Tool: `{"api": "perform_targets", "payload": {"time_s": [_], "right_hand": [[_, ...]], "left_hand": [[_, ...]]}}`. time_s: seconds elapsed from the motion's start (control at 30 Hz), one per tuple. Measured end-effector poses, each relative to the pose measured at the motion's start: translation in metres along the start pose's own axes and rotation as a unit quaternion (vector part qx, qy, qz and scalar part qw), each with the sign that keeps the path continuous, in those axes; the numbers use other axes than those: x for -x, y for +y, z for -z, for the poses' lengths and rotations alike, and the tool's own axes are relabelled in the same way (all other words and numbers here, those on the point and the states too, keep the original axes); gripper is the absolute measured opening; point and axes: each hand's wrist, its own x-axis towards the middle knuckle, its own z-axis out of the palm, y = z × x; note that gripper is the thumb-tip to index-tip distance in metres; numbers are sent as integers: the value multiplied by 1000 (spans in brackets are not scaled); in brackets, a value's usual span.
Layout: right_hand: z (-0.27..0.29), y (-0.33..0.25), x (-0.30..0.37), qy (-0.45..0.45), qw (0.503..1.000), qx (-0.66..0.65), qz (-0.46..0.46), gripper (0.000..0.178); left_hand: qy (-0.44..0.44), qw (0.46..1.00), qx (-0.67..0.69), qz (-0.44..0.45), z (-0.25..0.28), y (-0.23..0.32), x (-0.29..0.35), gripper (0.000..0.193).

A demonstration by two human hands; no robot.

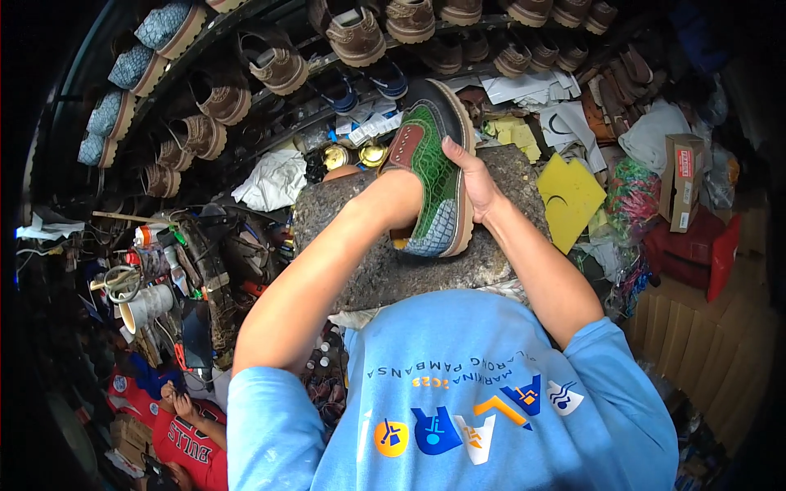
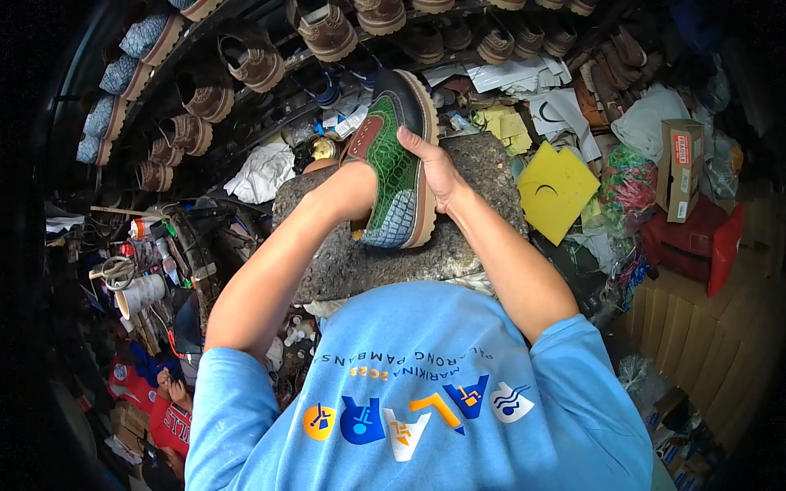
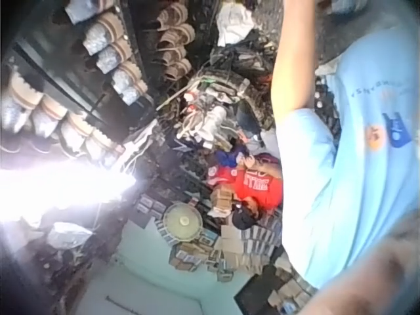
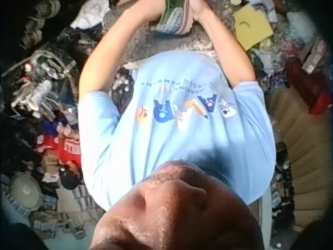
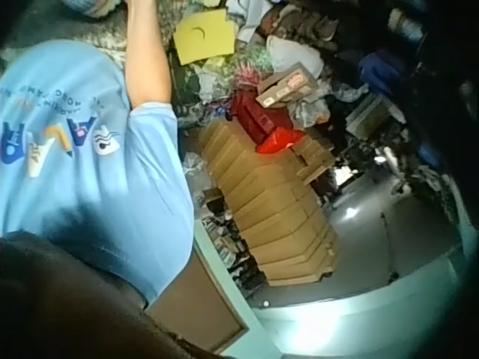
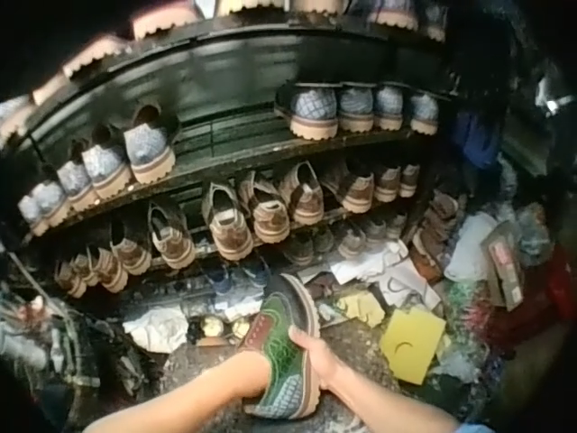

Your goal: Inspecting, lining, and fitting inner components or insoles into a leather shoe upper during the shoemaking process.

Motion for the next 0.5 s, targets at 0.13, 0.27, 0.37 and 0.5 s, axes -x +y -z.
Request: {"api": "perform_targets", "payload": {"time_s": [0.13,0.27,0.37,0.5], "right_hand": [[-2,-2,6,-25,998,-49,18,74],[7,0,6,-61,994,-62,63,83],[12,-3,5,-114,990,-78,37,99],[12,-3,8,-79,991,12,104,125]], "left_hand": [[-60,987,-152,-8,15,19,-5,13],[65,994,-89,17,6,41,8,22],[26,991,-51,-117,21,44,39,32],[48,991,113,51,65,96,68,56]]}}
